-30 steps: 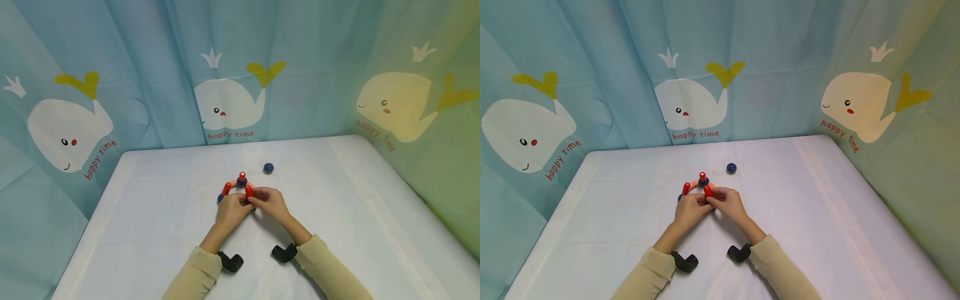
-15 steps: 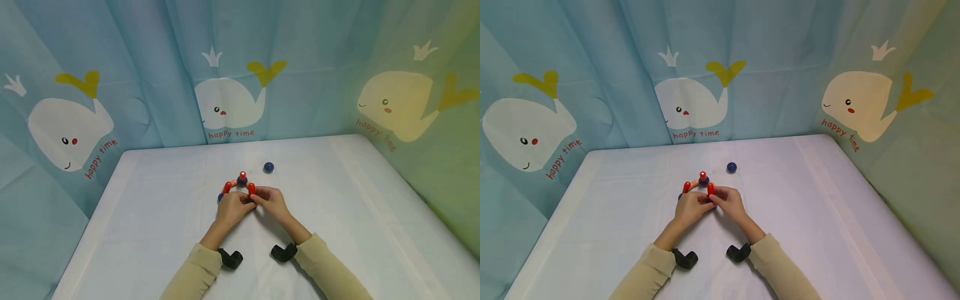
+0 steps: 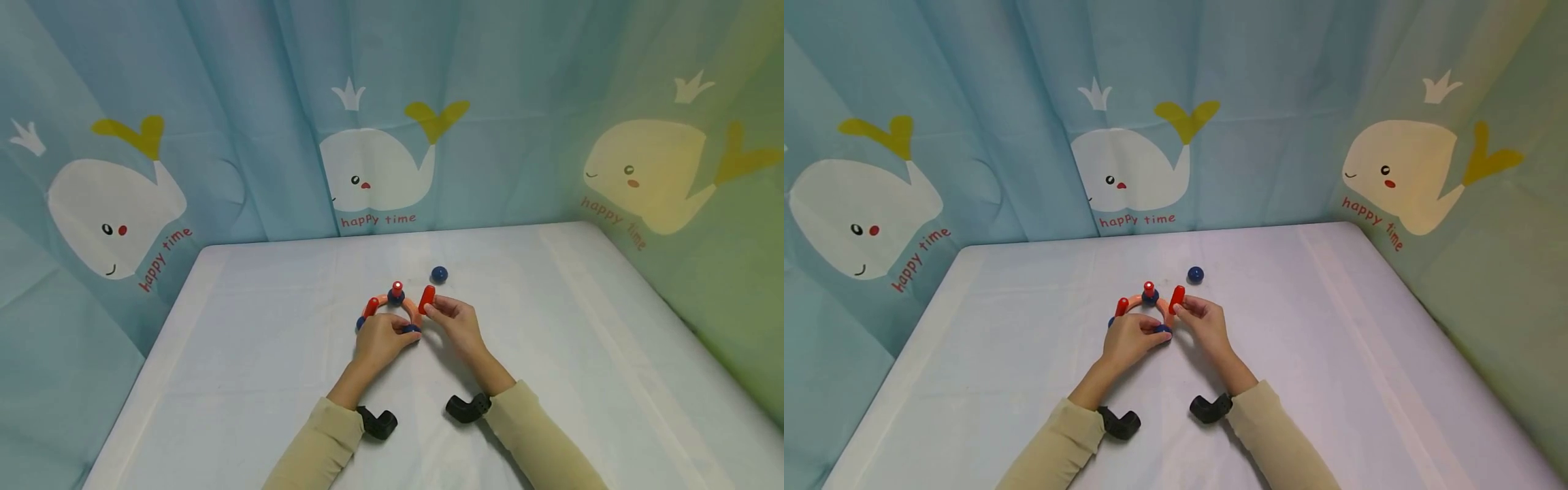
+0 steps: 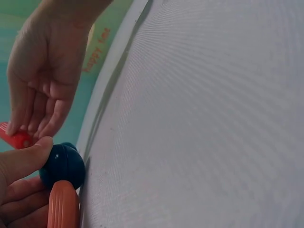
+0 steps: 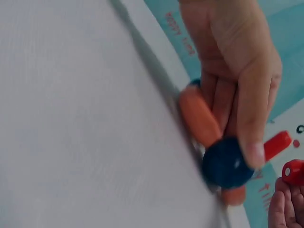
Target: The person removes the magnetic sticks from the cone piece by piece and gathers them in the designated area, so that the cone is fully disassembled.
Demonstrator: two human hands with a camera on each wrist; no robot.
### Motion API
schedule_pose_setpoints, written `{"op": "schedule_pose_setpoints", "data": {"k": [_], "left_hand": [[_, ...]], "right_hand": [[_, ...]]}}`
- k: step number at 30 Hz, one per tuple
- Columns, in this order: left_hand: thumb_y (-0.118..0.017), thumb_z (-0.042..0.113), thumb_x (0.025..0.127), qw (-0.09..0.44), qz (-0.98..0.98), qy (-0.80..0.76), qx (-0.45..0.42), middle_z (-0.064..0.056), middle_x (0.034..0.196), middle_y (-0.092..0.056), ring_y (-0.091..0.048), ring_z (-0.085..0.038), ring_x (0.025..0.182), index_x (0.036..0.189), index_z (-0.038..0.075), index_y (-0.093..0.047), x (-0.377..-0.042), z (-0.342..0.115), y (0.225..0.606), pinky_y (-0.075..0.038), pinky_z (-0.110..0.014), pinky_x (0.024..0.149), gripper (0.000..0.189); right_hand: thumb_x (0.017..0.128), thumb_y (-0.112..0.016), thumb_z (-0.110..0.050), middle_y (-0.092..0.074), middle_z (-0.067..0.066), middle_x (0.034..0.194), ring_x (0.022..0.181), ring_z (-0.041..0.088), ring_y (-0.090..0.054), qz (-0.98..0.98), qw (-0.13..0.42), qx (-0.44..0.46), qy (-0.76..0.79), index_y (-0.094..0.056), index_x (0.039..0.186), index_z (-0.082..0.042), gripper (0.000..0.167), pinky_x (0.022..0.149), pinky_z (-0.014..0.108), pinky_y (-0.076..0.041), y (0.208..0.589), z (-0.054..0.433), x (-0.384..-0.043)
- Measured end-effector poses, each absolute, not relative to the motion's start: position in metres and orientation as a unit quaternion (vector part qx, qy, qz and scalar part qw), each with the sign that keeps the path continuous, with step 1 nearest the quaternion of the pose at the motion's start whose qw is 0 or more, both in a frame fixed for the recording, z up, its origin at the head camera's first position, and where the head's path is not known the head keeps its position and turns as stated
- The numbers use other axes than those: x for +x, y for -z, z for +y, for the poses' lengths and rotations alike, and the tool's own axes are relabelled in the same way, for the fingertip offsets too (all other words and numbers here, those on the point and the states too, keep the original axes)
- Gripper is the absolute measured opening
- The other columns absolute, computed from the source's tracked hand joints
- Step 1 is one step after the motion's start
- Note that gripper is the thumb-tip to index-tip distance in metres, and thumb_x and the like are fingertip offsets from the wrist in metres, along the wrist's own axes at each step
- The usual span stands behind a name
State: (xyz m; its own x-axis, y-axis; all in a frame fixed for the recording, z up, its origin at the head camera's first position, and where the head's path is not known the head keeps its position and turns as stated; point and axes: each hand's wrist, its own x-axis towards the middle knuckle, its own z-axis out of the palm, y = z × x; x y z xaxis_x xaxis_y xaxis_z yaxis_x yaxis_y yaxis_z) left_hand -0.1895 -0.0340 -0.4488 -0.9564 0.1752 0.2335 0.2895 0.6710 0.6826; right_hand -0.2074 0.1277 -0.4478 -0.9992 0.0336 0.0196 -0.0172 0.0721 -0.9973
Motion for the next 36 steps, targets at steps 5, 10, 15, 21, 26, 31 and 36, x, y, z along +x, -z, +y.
{"op": "schedule_pose_setpoints", "data": {"k": [5, 10, 15, 21, 26, 31, 36], "left_hand": [[-0.078, 0.032, 0.073, 0.075, -0.911, 0.384, -0.128, 0.008, 0.074, -0.068, -0.059, -0.002, 0.067, 0.087, 0.014, -0.075, -0.189, -0.033, 0.449, -0.044, -0.020, 0.057, 0.023], [-0.077, 0.034, 0.073, 0.069, -0.915, 0.379, -0.118, 0.008, 0.076, -0.068, -0.060, -0.003, 0.069, 0.089, 0.014, -0.075, -0.189, -0.033, 0.449, -0.046, -0.021, 0.060, 0.026], [-0.077, 0.037, 0.072, 0.059, -0.921, 0.370, -0.101, 0.008, 0.078, -0.069, -0.061, -0.004, 0.071, 0.092, 0.014, -0.075, -0.189, -0.034, 0.448, -0.047, -0.023, 0.062, 0.030], [-0.077, 0.037, 0.073, 0.055, -0.920, 0.375, -0.097, 0.007, 0.080, -0.069, -0.061, -0.004, 0.072, 0.093, 0.013, -0.075, -0.187, -0.034, 0.447, -0.048, -0.024, 0.064, 0.031], [-0.077, 0.038, 0.072, 0.057, -0.921, 0.373, -0.096, 0.008, 0.078, -0.069, -0.061, -0.004, 0.071, 0.092, 0.014, -0.075, -0.187, -0.034, 0.449, -0.047, -0.023, 0.063, 0.031], [-0.077, 0.036, 0.072, 0.057, -0.918, 0.380, -0.103, 0.008, 0.078, -0.069, -0.061, -0.004, 0.072, 0.091, 0.013, -0.075, -0.187, -0.033, 0.450, -0.047, -0.024, 0.064, 0.030], [-0.077, 0.036, 0.073, 0.057, -0.919, 0.377, -0.103, 0.008, 0.078, -0.069, -0.061, -0.004, 0.072, 0.092, 0.014, -0.075, -0.187, -0.033, 0.449, -0.047, -0.023, 0.064, 0.029]], "right_hand": [[0.083, -0.067, -0.005, -0.066, 0.017, 0.098, 0.080, 0.007, -0.061, -0.750, 0.002, -0.009, -0.661, -0.059, 0.110, 0.014, 0.034, 0.074, 0.016, -0.047, 0.449, 0.136, -0.212], [0.083, -0.068, -0.011, -0.066, 0.018, 0.098, 0.084, 0.015, -0.062, -0.799, -0.002, -0.020, -0.601, -0.063, 0.109, 0.009, 0.032, 0.073, 0.019, -0.048, 0.450, 0.147, -0.216], [0.084, -0.068, -0.014, -0.066, 0.018, 0.100, 0.084, 0.021, -0.061, -0.836, -0.004, -0.045, -0.546, -0.063, 0.110, 0.007, 0.034, 0.069, 0.021, -0.049, 0.452, 0.157, -0.220], [0.084, -0.068, -0.020, -0.065, 0.018, 0.100, 0.085, 0.025, -0.058, -0.862, -0.002, -0.056, -0.505, -0.064, 0.109, 0.007, 0.036, 0.074, 0.031, -0.048, 0.452, 0.162, -0.226], [0.083, -0.068, -0.022, -0.065, 0.018, 0.097, 0.080, 0.024, -0.056, -0.879, 0.006, -0.061, -0.473, -0.065, 0.106, 0.006, 0.036, 0.068, 0.029, -0.048, 0.450, 0.160, -0.228], [0.080, -0.070, -0.018, -0.066, 0.017, 0.088, 0.073, 0.022, -0.058, -0.895, 0.033, -0.049, -0.442, -0.067, 0.099, 0.008, 0.033, 0.059, 0.027, -0.047, 0.448, 0.156, -0.225], [0.078, -0.070, -0.015, -0.066, 0.018, 0.086, 0.073, 0.023, -0.058, -0.918, 0.037, -0.036, -0.393, -0.066, 0.097, 0.009, 0.031, 0.062, 0.033, -0.049, 0.444, 0.152, -0.218]]}}
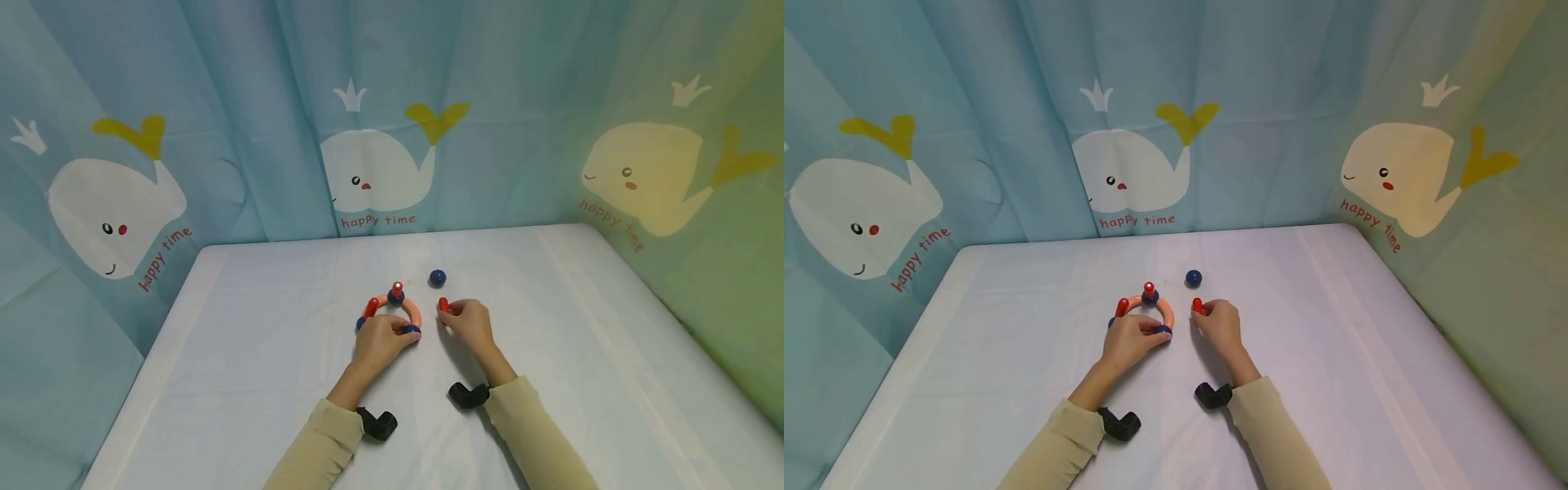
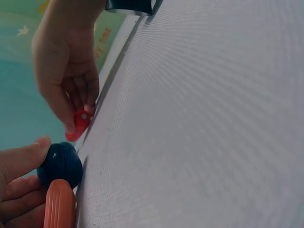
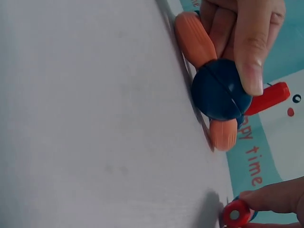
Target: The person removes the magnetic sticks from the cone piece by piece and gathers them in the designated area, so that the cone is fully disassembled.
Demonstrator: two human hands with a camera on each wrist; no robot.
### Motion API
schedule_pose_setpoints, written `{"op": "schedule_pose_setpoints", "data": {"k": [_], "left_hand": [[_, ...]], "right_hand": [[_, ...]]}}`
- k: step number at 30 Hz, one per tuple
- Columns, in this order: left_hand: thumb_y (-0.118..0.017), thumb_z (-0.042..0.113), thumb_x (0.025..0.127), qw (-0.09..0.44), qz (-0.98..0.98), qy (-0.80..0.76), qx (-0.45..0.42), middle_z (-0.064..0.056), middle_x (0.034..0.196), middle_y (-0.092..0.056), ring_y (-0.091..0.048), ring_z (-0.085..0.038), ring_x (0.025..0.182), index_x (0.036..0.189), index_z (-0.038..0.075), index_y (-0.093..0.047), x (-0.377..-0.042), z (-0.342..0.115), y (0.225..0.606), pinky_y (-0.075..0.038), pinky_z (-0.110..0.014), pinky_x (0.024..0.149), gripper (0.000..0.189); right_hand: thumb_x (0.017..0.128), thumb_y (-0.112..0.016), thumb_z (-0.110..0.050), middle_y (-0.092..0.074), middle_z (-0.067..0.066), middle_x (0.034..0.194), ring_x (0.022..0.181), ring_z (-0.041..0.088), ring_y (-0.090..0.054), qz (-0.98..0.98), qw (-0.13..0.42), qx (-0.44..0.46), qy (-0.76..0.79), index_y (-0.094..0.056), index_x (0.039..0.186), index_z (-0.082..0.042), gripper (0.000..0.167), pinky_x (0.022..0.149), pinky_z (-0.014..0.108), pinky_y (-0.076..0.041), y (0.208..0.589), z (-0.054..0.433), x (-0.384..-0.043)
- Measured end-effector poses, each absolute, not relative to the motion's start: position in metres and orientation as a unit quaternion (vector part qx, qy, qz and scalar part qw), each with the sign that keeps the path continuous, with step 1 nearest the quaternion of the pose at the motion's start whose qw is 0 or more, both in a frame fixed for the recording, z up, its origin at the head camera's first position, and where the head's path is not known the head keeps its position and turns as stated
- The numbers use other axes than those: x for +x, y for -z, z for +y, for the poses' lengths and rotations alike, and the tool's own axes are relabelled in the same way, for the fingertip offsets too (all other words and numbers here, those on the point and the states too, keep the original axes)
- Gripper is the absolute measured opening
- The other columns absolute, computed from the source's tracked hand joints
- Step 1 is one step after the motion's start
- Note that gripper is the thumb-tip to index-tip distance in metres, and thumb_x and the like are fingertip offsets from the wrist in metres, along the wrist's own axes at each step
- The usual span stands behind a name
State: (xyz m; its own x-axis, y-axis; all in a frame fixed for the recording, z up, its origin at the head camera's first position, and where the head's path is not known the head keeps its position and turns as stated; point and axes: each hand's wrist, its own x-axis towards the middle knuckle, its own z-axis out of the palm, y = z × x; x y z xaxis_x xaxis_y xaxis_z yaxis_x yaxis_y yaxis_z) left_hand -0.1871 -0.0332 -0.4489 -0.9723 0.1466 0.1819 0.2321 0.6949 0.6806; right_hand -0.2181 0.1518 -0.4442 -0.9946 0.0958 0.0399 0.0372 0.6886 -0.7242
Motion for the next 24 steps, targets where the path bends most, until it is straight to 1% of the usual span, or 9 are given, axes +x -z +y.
{"op": "schedule_pose_setpoints", "data": {"k": [7, 10, 13, 14, 17, 19, 21, 22, 24], "left_hand": [[-0.076, 0.036, 0.074, 0.060, -0.920, 0.373, -0.105, 0.009, 0.078, -0.068, -0.061, -0.004, 0.072, 0.092, 0.015, -0.075, -0.186, -0.033, 0.447, -0.047, -0.023, 0.064, 0.028], [-0.076, 0.036, 0.075, 0.063, -0.921, 0.368, -0.111, 0.010, 0.076, -0.067, -0.058, -0.003, 0.069, 0.091, 0.015, -0.075, -0.185, -0.033, 0.446, -0.045, -0.022, 0.061, 0.027], [-0.075, 0.035, 0.075, 0.072, -0.927, 0.347, -0.122, 0.012, 0.067, -0.061, -0.053, -0.002, 0.061, 0.088, 0.015, -0.074, -0.184, -0.033, 0.445, -0.040, -0.021, 0.054, 0.023], [-0.075, 0.036, 0.076, 0.074, -0.931, 0.335, -0.125, 0.012, 0.062, -0.057, -0.050, -0.003, 0.058, 0.086, 0.015, -0.074, -0.184, -0.032, 0.445, -0.037, -0.021, 0.051, 0.023], [-0.073, 0.040, 0.076, 0.069, -0.942, 0.304, -0.120, 0.008, 0.067, -0.060, -0.046, -0.006, 0.056, 0.095, 0.013, -0.073, -0.182, -0.031, 0.443, -0.034, -0.022, 0.049, 0.033], [-0.072, 0.042, 0.076, 0.077, -0.943, 0.298, -0.128, 0.005, 0.074, -0.065, -0.049, -0.007, 0.058, 0.103, 0.011, -0.072, -0.179, -0.033, 0.440, -0.035, -0.023, 0.050, 0.041], [-0.073, 0.041, 0.076, 0.117, -0.931, 0.306, -0.162, 0.001, 0.088, -0.069, -0.058, -0.008, 0.065, 0.109, 0.011, -0.070, -0.175, -0.039, 0.436, -0.042, -0.023, 0.055, 0.045], [-0.075, 0.038, 0.075, 0.152, -0.917, 0.316, -0.191, 0.001, 0.090, -0.070, -0.060, -0.009, 0.067, 0.107, 0.011, -0.070, -0.174, -0.043, 0.434, -0.044, -0.023, 0.056, 0.043], [-0.078, 0.030, 0.073, 0.244, -0.872, 0.336, -0.258, -0.001, 0.090, -0.070, -0.065, -0.011, 0.074, 0.103, 0.008, -0.072, -0.172, -0.054, 0.432, -0.049, -0.023, 0.061, 0.038]], "right_hand": [[0.078, -0.069, -0.015, -0.065, 0.018, 0.088, 0.072, 0.023, -0.057, -0.928, 0.019, -0.035, -0.370, -0.066, 0.096, 0.009, 0.031, 0.063, 0.034, -0.050, 0.441, 0.148, -0.214], [0.079, -0.068, -0.015, -0.065, 0.018, 0.089, 0.073, 0.024, -0.056, -0.929, 0.018, -0.038, -0.367, -0.065, 0.097, 0.009, 0.030, 0.064, 0.035, -0.049, 0.442, 0.148, -0.213], [0.079, -0.068, -0.015, -0.064, 0.019, 0.090, 0.074, 0.024, -0.056, -0.931, 0.018, -0.038, -0.363, -0.065, 0.097, 0.010, 0.030, 0.065, 0.036, -0.049, 0.442, 0.147, -0.213], [0.079, -0.067, -0.015, -0.064, 0.019, 0.090, 0.074, 0.024, -0.056, -0.931, 0.018, -0.038, -0.362, -0.065, 0.097, 0.010, 0.030, 0.065, 0.036, -0.049, 0.442, 0.147, -0.212], [0.080, -0.068, -0.016, -0.064, 0.019, 0.089, 0.072, 0.024, -0.056, -0.931, 0.020, -0.036, -0.362, -0.065, 0.096, 0.010, 0.031, 0.063, 0.035, -0.049, 0.441, 0.146, -0.210], [0.080, -0.068, -0.018, -0.064, 0.019, 0.089, 0.071, 0.023, -0.055, -0.932, 0.019, -0.038, -0.361, -0.065, 0.097, 0.010, 0.033, 0.060, 0.033, -0.048, 0.438, 0.147, -0.208], [0.081, -0.068, -0.021, -0.063, 0.017, 0.087, 0.068, 0.022, -0.053, -0.932, 0.013, -0.044, -0.359, -0.064, 0.100, 0.009, 0.036, 0.056, 0.029, -0.046, 0.436, 0.148, -0.207], [0.082, -0.068, -0.022, -0.063, 0.017, 0.087, 0.067, 0.022, -0.053, -0.933, 0.010, -0.046, -0.356, -0.064, 0.102, 0.009, 0.037, 0.054, 0.028, -0.045, 0.435, 0.148, -0.206], [0.083, -0.067, -0.023, -0.063, 0.017, 0.087, 0.067, 0.022, -0.052, -0.934, 0.003, -0.050, -0.353, -0.062, 0.105, 0.010, 0.040, 0.053, 0.027, -0.044, 0.433, 0.150, -0.205]]}}
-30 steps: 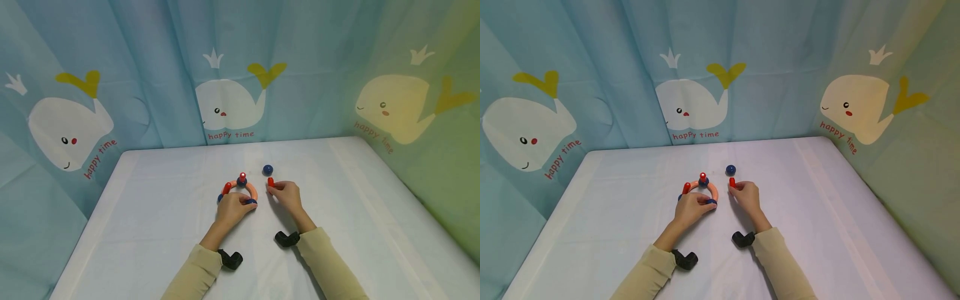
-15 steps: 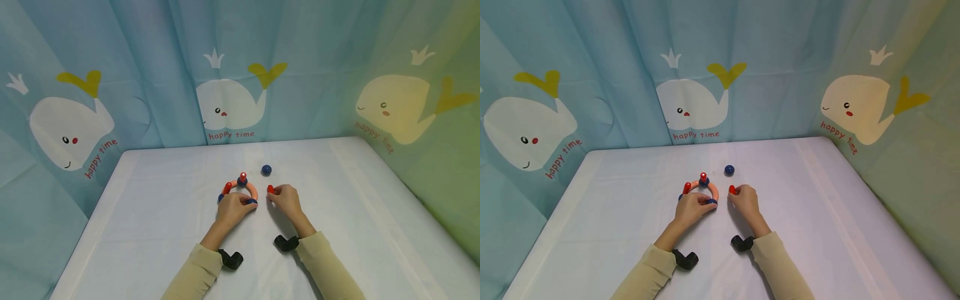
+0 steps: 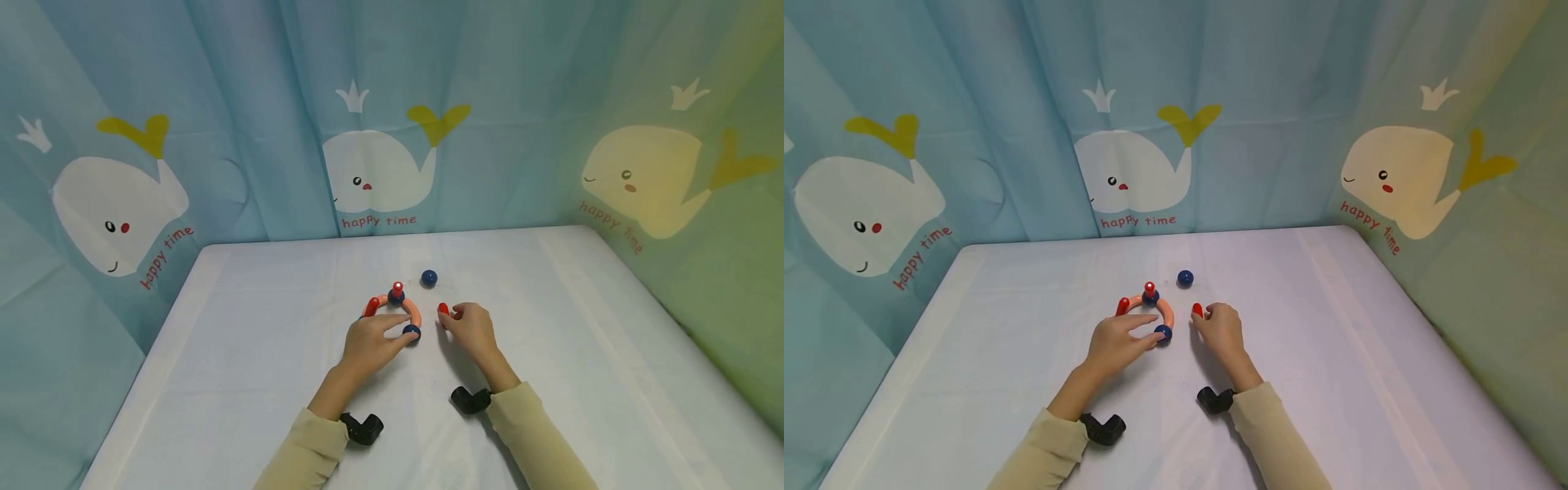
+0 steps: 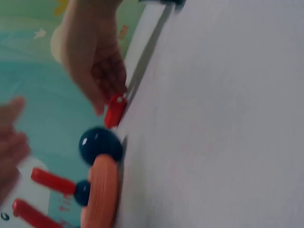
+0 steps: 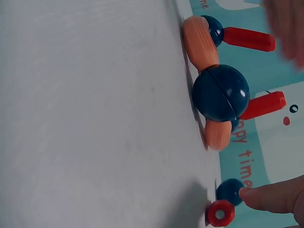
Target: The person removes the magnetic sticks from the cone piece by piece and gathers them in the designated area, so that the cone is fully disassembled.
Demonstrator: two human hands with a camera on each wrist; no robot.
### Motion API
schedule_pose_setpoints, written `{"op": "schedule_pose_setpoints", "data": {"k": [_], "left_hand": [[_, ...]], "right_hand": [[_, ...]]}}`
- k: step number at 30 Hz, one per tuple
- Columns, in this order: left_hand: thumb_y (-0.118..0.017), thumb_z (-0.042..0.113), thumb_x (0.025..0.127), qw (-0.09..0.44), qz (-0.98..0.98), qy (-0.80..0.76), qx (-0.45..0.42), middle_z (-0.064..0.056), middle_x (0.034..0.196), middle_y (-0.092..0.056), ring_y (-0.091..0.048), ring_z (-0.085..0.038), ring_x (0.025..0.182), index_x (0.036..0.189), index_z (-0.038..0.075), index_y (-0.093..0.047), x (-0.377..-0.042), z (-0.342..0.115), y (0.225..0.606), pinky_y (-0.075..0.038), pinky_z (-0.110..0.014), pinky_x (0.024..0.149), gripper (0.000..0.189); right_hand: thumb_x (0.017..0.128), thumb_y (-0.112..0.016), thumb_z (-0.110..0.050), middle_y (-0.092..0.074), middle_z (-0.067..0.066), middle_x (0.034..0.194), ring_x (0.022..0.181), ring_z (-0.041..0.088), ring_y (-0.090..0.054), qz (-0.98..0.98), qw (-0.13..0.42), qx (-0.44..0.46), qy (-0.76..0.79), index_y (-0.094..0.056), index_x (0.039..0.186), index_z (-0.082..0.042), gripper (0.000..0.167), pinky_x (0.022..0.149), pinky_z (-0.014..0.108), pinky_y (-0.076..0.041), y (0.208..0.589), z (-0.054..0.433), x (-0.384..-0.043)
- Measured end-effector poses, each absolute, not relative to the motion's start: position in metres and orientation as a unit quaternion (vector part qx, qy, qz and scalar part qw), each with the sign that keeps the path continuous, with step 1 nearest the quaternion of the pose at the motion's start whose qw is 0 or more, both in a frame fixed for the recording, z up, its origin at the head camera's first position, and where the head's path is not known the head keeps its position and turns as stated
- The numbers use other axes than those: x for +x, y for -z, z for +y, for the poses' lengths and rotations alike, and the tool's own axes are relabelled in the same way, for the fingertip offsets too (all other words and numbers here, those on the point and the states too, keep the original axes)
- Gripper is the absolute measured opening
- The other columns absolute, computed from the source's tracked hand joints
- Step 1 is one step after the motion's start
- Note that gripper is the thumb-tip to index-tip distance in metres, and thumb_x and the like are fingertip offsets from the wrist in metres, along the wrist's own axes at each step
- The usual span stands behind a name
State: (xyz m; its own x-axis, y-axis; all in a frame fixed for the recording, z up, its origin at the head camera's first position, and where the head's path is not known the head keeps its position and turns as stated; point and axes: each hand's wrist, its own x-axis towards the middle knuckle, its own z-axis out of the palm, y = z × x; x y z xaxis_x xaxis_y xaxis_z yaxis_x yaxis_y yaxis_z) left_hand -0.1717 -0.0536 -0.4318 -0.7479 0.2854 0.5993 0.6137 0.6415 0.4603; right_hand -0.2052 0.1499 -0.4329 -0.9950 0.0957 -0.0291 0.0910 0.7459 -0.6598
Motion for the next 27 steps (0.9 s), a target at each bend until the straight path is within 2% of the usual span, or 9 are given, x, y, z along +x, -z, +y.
{"op": "schedule_pose_setpoints", "data": {"k": [3, 6, 9, 14, 17, 21, 27], "left_hand": [[-0.082, 0.019, 0.068, 0.361, -0.801, 0.366, -0.308, -0.006, 0.095, -0.069, -0.067, -0.015, 0.081, 0.100, 0.003, -0.071, -0.174, -0.071, 0.436, -0.053, -0.026, 0.068, 0.038], [-0.083, 0.015, 0.067, 0.398, -0.770, 0.409, -0.284, -0.011, 0.101, -0.067, -0.065, -0.021, 0.089, 0.105, -0.003, -0.068, -0.180, -0.087, 0.447, -0.052, -0.031, 0.075, 0.045], [-0.083, 0.016, 0.067, 0.357, -0.790, 0.440, -0.235, -0.012, 0.109, -0.064, -0.062, -0.023, 0.099, 0.112, -0.003, -0.064, -0.182, -0.099, 0.460, -0.049, -0.034, 0.083, 0.053], [-0.081, 0.026, 0.070, 0.234, -0.838, 0.462, -0.171, -0.009, 0.123, -0.057, -0.053, -0.022, 0.113, 0.125, 0.002, -0.056, -0.182, -0.106, 0.470, -0.042, -0.036, 0.093, 0.065], [-0.080, 0.029, 0.071, 0.182, -0.850, 0.471, -0.148, -0.009, 0.128, -0.053, -0.049, -0.024, 0.118, 0.129, 0.002, -0.052, -0.182, -0.106, 0.471, -0.039, -0.040, 0.096, 0.070], [-0.080, 0.031, 0.071, 0.140, -0.859, 0.474, -0.137, -0.011, 0.133, -0.048, -0.044, -0.028, 0.122, 0.134, 0.002, -0.046, -0.183, -0.106, 0.473, -0.036, -0.043, 0.098, 0.078], [-0.080, 0.034, 0.071, 0.106, -0.855, 0.490, -0.137, -0.013, 0.135, -0.045, -0.041, -0.029, 0.124, 0.137, 0.002, -0.042, -0.185, -0.107, 0.478, -0.034, -0.044, 0.100, 0.083]], "right_hand": [[0.084, -0.066, -0.022, -0.063, 0.018, 0.090, 0.071, 0.024, -0.053, -0.934, 0.011, -0.052, -0.352, -0.062, 0.108, 0.010, 0.040, 0.058, 0.030, -0.046, 0.432, 0.152, -0.205], [0.083, -0.065, -0.018, -0.064, 0.020, 0.092, 0.077, 0.028, -0.056, -0.931, 0.041, -0.041, -0.359, -0.062, 0.108, 0.010, 0.038, 0.067, 0.037, -0.049, 0.431, 0.152, -0.204], [0.082, -0.066, -0.017, -0.065, 0.020, 0.092, 0.081, 0.029, -0.059, -0.925, 0.068, -0.021, -0.373, -0.063, 0.107, 0.010, 0.037, 0.072, 0.041, -0.049, 0.430, 0.149, -0.203], [0.080, -0.069, -0.016, -0.066, 0.018, 0.087, 0.080, 0.027, -0.061, -0.919, 0.097, 0.017, -0.383, -0.064, 0.104, 0.010, 0.035, 0.071, 0.041, -0.050, 0.429, 0.139, -0.202], [0.080, -0.070, -0.015, -0.065, 0.017, 0.085, 0.078, 0.026, -0.060, -0.918, 0.102, 0.031, -0.382, -0.064, 0.104, 0.010, 0.035, 0.070, 0.040, -0.049, 0.429, 0.132, -0.200], [0.080, -0.071, -0.014, -0.065, 0.017, 0.092, 0.084, 0.028, -0.060, -0.912, 0.097, 0.052, -0.396, -0.064, 0.106, 0.009, 0.035, 0.074, 0.041, -0.049, 0.429, 0.120, -0.198], [0.079, -0.073, -0.012, -0.064, 0.017, 0.103, 0.093, 0.031, -0.059, -0.883, 0.099, 0.129, -0.441, -0.064, 0.107, 0.005, 0.034, 0.080, 0.044, -0.049, 0.432, 0.097, -0.196]]}}
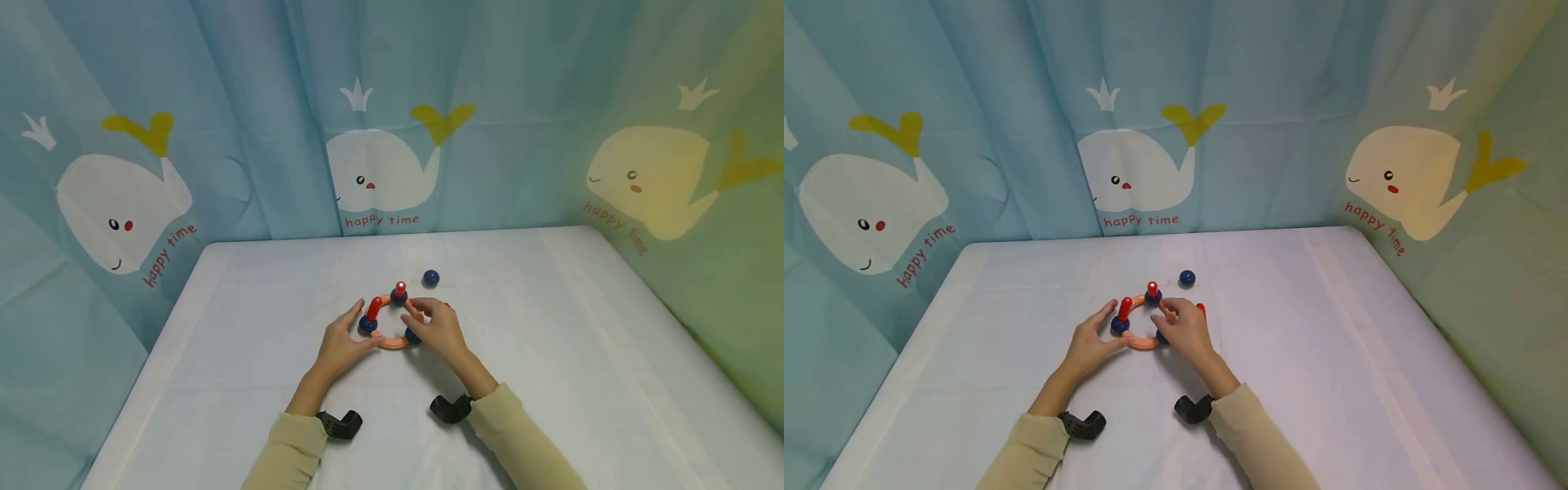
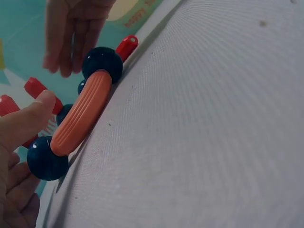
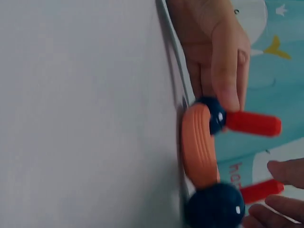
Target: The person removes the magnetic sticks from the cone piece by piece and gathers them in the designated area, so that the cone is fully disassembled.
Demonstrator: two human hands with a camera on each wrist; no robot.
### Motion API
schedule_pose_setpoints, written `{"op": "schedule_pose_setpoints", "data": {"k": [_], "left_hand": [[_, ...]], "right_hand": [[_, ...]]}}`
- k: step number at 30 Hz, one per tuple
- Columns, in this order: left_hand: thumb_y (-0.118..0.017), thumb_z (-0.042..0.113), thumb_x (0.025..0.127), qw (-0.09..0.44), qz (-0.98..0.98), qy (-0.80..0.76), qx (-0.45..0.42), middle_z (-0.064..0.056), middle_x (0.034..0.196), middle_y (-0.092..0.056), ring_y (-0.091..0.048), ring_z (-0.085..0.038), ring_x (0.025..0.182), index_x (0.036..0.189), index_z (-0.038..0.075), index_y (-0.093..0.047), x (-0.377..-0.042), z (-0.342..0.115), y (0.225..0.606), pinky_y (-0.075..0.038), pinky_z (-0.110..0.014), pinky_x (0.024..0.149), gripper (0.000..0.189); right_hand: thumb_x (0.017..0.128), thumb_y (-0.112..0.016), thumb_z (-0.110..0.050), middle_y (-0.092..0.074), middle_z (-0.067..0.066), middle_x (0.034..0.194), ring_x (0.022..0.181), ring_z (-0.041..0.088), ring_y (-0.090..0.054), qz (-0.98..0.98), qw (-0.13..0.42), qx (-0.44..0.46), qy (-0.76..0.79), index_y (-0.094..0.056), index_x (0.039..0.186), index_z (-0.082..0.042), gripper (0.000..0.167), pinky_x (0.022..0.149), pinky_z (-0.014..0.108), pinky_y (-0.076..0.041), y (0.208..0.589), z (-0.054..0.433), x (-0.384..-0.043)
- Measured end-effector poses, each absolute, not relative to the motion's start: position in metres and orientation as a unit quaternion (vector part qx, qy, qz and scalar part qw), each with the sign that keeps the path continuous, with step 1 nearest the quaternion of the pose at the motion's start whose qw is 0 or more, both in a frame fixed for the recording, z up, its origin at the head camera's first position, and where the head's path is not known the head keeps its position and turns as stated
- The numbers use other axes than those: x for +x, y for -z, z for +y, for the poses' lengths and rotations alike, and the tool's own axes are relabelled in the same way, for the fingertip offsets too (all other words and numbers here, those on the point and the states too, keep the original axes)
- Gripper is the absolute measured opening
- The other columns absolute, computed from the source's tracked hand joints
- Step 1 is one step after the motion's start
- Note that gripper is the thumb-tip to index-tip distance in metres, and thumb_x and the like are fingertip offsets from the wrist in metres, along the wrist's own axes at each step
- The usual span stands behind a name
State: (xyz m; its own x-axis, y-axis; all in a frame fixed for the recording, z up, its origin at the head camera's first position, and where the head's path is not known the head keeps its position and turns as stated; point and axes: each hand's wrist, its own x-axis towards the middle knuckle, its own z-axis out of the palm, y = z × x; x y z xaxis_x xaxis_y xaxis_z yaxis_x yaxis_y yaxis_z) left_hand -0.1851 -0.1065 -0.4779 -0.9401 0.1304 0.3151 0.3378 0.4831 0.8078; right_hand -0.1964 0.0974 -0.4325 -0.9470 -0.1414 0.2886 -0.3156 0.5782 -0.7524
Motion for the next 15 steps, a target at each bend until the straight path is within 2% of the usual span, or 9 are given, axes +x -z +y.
{"op": "schedule_pose_setpoints", "data": {"k": [4, 9, 15], "left_hand": [[-0.079, 0.033, 0.072, 0.103, -0.851, 0.496, -0.137, -0.012, 0.136, -0.045, -0.041, -0.028, 0.124, 0.137, 0.002, -0.042, -0.186, -0.107, 0.481, -0.034, -0.044, 0.100, 0.082], [-0.076, 0.030, 0.076, 0.126, -0.844, 0.501, -0.146, -0.012, 0.130, -0.050, -0.046, -0.028, 0.119, 0.132, 0.001, -0.048, -0.188, -0.108, 0.484, -0.037, -0.044, 0.097, 0.069], [-0.075, 0.021, 0.077, 0.146, -0.843, 0.498, -0.139, -0.010, 0.120, -0.059, -0.052, -0.024, 0.113, 0.124, 0.004, -0.058, -0.189, -0.108, 0.487, -0.041, -0.041, 0.094, 0.053]], "right_hand": [[0.078, -0.074, -0.011, -0.065, 0.016, 0.103, 0.094, 0.029, -0.060, -0.866, 0.087, 0.148, -0.469, -0.065, 0.107, 0.004, 0.034, 0.081, 0.041, -0.049, 0.435, 0.082, -0.198], [0.079, -0.073, -0.013, -0.065, 0.013, 0.103, 0.096, 0.027, -0.061, -0.849, 0.057, 0.146, -0.505, -0.065, 0.110, 0.000, 0.035, 0.085, 0.039, -0.048, 0.436, 0.063, -0.201], [0.080, -0.072, -0.009, -0.067, 0.013, 0.095, 0.086, 0.025, -0.064, -0.826, 0.045, 0.152, -0.540, -0.065, 0.104, 0.004, 0.029, 0.078, 0.033, -0.051, 0.440, 0.047, -0.207]]}}
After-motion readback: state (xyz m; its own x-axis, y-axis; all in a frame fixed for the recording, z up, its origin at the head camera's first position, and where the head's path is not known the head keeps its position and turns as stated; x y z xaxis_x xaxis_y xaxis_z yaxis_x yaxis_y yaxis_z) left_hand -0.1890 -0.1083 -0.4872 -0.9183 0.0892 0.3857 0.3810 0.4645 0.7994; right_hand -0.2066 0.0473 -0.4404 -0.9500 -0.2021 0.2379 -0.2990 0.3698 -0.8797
